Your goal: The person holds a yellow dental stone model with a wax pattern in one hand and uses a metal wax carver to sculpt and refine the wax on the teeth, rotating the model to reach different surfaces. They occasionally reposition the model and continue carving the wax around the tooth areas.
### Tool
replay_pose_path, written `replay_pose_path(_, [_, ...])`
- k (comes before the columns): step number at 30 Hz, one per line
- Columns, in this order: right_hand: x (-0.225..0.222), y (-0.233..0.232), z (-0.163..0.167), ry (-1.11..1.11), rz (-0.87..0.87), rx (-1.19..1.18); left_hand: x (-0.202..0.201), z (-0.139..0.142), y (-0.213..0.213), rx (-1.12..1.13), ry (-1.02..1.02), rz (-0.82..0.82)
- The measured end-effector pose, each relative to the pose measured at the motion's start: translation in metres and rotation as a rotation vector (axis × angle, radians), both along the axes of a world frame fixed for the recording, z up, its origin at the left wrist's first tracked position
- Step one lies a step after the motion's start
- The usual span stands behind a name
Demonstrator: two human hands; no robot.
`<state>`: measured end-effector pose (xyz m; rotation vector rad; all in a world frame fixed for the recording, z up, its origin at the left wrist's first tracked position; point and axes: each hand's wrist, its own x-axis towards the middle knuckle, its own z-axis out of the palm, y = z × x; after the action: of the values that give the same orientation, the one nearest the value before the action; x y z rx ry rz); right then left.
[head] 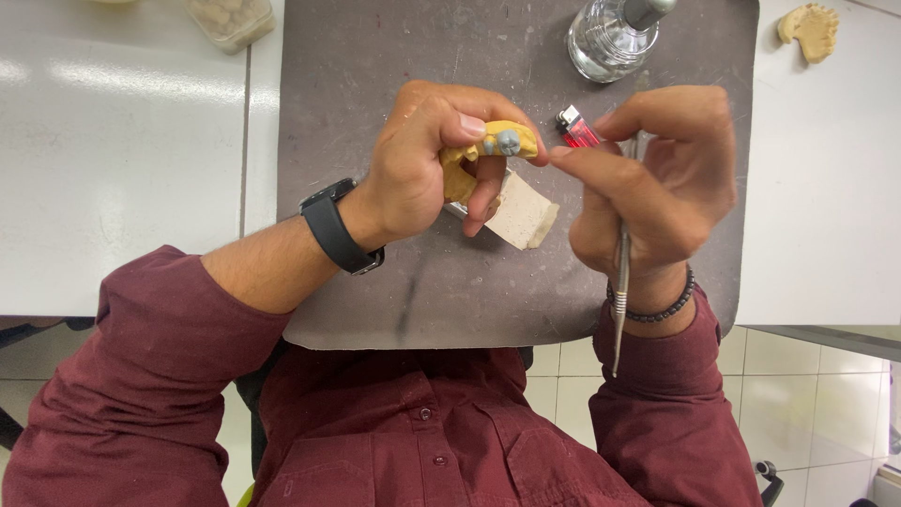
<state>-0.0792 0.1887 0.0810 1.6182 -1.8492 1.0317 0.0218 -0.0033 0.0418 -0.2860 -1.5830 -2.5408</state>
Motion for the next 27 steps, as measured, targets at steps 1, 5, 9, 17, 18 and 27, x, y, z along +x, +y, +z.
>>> replay_pose_path(1, [-0.001,0.001,0.000,-0.017,-0.009,-0.022,0.001,0.000,-0.001,-0.001,0.005,-0.003])
replay_pose_path(5, [0.004,0.003,-0.001,-0.159,0.014,-0.082,0.002,0.001,-0.001,-0.004,0.021,-0.011])
replay_pose_path(9, [0.004,0.000,-0.004,-0.413,0.161,-0.248,0.003,0.001,-0.001,-0.034,0.047,-0.010])
replay_pose_path(17, [-0.004,0.005,-0.013,-0.635,0.310,-0.381,0.007,0.006,-0.003,-0.134,0.130,-0.018])
replay_pose_path(18, [-0.006,0.007,-0.014,-0.647,0.314,-0.396,0.006,0.006,-0.003,-0.142,0.134,-0.015])
replay_pose_path(27, [-0.007,0.003,-0.020,-0.638,0.244,-0.335,0.004,0.005,-0.003,-0.120,0.084,-0.008])
